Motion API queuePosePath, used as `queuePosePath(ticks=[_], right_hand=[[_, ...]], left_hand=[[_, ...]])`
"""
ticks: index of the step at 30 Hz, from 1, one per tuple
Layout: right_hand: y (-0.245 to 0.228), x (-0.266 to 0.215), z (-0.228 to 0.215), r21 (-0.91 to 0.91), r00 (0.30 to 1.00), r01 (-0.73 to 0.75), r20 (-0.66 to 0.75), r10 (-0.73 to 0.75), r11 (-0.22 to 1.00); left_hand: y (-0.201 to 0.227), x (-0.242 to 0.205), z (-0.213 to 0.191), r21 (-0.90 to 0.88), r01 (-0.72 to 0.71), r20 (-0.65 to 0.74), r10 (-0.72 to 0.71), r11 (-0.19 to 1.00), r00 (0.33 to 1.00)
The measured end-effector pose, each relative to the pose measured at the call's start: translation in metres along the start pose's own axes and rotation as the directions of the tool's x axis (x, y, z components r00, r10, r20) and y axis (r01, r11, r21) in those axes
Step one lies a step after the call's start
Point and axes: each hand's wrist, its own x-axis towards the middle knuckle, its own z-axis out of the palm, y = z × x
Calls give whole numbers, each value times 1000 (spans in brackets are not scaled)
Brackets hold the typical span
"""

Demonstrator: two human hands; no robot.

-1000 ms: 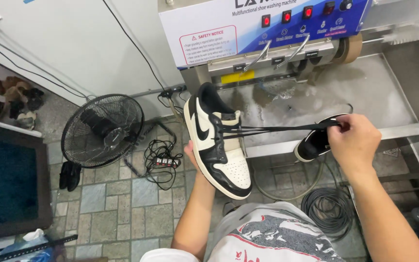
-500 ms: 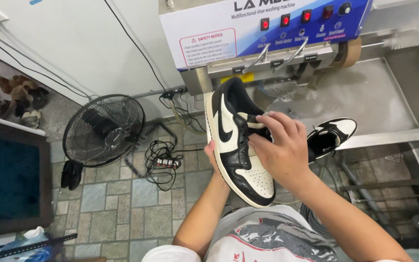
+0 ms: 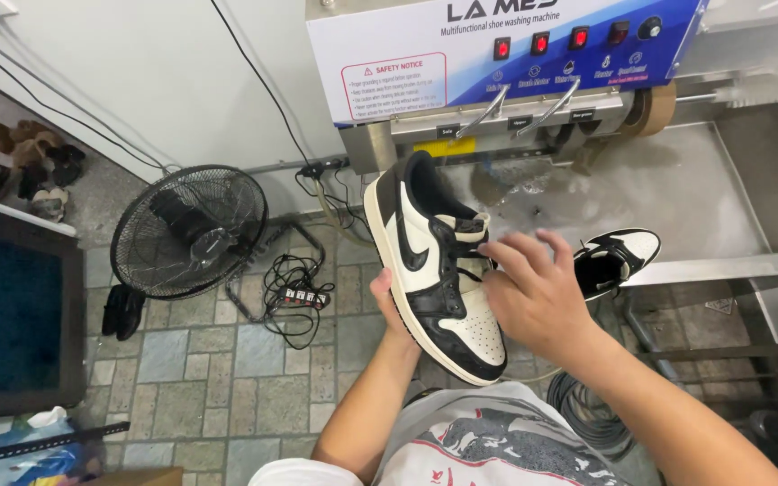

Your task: Cleaning and inspecting sneakers using a specialized shoe washing machine and drying station.

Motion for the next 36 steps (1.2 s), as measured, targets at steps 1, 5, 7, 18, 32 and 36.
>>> queuePosePath(ticks=[1, 5, 7, 18, 32, 36], right_hand=[[-3, 1, 0, 125, 999, -52, -2, 53, 991], [-10, 2, 1, 489, 952, -301, 111, 284, 819], [-12, 3, 5, 546, 935, -334, 91, 342, 768], [-7, -32, 48, 783, 740, -582, 399, 542, 218], [-2, -5, -33, 542, 841, -531, 242, 484, 651], [9, -1, -17, 348, 957, -238, -74, 279, 907]], left_hand=[[-1, -1, -4, 71, -37, 30, 35, 997, 999], [-5, 2, -13, 151, -67, 118, 49, 986, 992], [-6, 4, -9, 198, -91, 136, 64, 976, 989], [-24, 15, -37, 285, -26, 157, -20, 958, 987], [-19, 18, -7, -68, 58, -9, -58, 996, 998], [-29, 17, -16, -209, 127, 68, -115, 970, 991]])
